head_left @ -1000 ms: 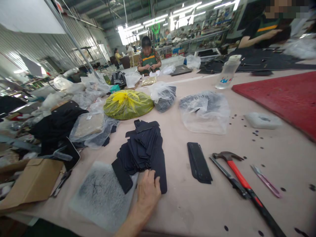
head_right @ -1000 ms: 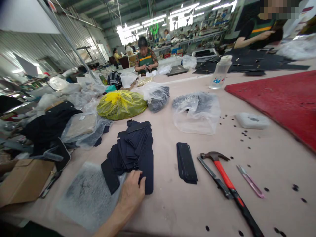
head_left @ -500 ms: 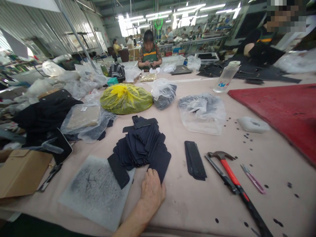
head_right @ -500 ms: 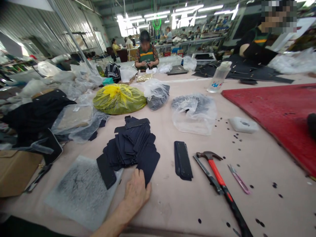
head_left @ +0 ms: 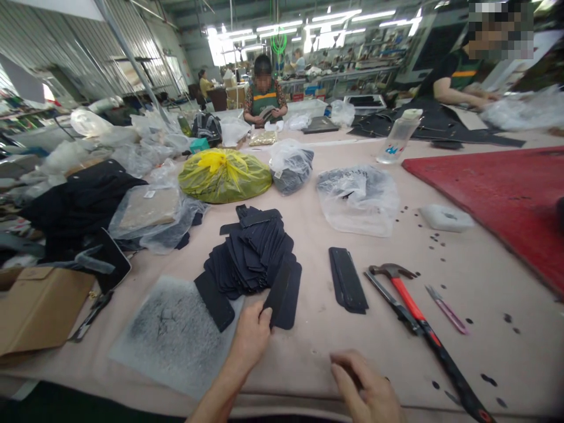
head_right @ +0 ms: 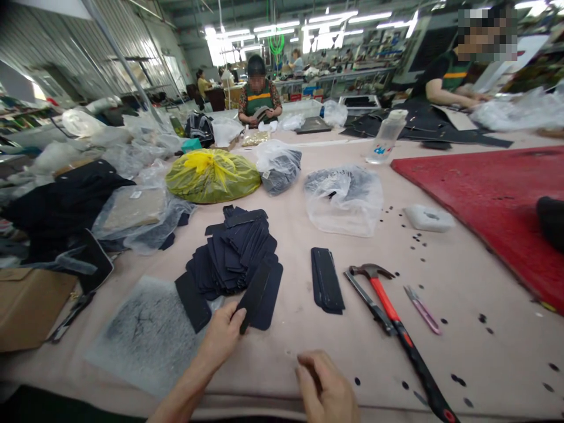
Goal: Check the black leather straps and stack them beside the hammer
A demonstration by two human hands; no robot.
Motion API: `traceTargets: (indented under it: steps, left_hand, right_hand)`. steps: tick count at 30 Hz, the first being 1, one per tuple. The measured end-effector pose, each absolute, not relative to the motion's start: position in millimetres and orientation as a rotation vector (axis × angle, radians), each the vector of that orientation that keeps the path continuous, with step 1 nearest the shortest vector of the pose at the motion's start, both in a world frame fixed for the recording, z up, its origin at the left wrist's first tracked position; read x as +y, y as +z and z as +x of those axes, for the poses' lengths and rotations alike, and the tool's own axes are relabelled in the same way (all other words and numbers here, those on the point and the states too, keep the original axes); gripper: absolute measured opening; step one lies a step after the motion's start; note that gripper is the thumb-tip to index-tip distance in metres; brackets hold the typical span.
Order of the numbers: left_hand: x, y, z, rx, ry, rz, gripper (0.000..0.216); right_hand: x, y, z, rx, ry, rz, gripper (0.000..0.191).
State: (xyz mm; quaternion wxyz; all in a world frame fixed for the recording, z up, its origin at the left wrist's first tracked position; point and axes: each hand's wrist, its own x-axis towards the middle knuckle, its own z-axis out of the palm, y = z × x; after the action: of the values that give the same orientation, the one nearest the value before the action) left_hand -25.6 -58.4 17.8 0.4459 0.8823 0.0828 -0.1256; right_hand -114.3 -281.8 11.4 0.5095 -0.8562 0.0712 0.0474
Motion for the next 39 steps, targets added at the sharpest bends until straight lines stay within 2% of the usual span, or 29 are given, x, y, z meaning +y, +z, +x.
traceTargets:
  steps: [4,7,10,20,27,33,37,39]
  left_hand:
    - [-61.9,36.1,-39.4,0.276,-0.632,1.479,0.033]
    - [-68.2,46.6,-50.3,0.216,-0.741,1.186,0.040]
    - [-70.7,49.7,-57.1,0.173,-0.762,1.065,0.039]
    - [-76.6,47.1,-60.1,0.091,-0.758,1.147,0.033]
    - [-82.9,45.0,-58.2,0.231,-0.742,1.142,0.032]
    - [-89.7,41.6,-47.1,0.376,-0.506,1.349,0.026]
    - [-92.9,46.9,-38.8,0.354,-0.525,1.363,0.023]
    - [-93.6,50.7,-37.6,0.325,-0.545,1.442,0.020]
  right_hand:
    - [-246.6,24.1,-72.2,0.289,0.295,-1.598,0.041]
    - [-230.4,26.5,-55.9,0.362,0.338,-1.238,0.040]
    - [-225.5,24.0,-52.8,0.469,0.273,-1.089,0.039]
    - [-238.5,11.6,-56.9,0.542,0.215,-0.989,0.045]
    - [-245.5,13.9,-58.5,0.508,0.233,-1.029,0.042]
    - [-240.3,17.0,-75.8,0.307,0.406,-1.253,0.042]
    - [-230.9,17.6,-91.2,0.221,0.548,-1.240,0.041]
    - [-230.1,18.1,-95.1,0.246,0.511,-1.352,0.037]
